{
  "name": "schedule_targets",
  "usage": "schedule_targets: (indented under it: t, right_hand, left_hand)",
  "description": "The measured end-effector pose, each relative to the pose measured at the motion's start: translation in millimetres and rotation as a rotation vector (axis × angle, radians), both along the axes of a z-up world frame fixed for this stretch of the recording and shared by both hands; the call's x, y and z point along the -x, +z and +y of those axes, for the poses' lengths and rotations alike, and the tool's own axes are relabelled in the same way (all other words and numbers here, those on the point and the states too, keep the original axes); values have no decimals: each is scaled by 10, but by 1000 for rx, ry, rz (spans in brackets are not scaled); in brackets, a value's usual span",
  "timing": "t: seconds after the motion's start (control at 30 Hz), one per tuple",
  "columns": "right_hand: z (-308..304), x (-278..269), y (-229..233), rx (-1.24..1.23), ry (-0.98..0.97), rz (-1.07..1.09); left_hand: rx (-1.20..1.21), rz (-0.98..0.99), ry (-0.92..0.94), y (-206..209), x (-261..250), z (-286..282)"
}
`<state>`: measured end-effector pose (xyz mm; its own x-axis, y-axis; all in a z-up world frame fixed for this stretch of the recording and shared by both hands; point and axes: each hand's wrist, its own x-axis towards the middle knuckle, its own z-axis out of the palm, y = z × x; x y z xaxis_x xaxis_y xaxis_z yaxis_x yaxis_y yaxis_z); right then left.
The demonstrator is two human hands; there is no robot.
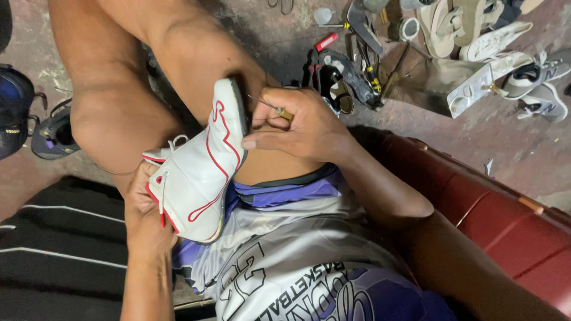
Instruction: The person is sitting on the floor and sewing a white and red sneaker using a needle and thread. They repeatedly push the needle through the shoe's sole and pull the thread to secure the stitching.
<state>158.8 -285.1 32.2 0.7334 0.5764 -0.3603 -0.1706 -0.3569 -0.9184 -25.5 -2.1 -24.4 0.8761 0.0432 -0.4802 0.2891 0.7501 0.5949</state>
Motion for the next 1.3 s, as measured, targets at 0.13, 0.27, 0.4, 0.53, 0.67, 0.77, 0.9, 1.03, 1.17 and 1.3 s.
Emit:
schedule_targets:
  t: [0.13, 0.27, 0.4, 0.53, 0.67, 0.77, 0.9, 1.03, 1.17, 1.3]
  right_hand:
    - [-169, -106, 32, -110, 26, -112]
    - [-156, -165, 188, -253, -120, -257]
    - [99, -152, 280, -454, -84, -252]
    - [321, -95, 280, -261, 28, -315]
    - [400, -81, 242, -111, 59, -467]
    - [457, -58, 205, -32, 43, -503]
    - [458, -82, 164, -56, -2, -441]
    - [357, -60, 108, -135, -31, -362]
    - [335, 50, 121, -176, -80, -319]
    - [371, 75, 167, -220, -128, -374]
  left_hand:
    - [-842, -55, -350, 42, 56, 186]
    - [-1037, -68, -485, 33, 83, 197]
    - [-967, -43, -521, 197, -158, 99]
    - [-664, 113, -273, 377, -198, -157]
    - [-565, 45, -148, 199, 11, -190]
    - [-447, 105, -37, 48, 190, -183]
    - [-498, 210, -53, 261, 51, -110]
    - [-1012, 368, -254, 841, -199, 326]
    - [-1993, 372, -511, 1412, -441, 319]
    - [-1994, -258, -534, 1419, -1001, -147]
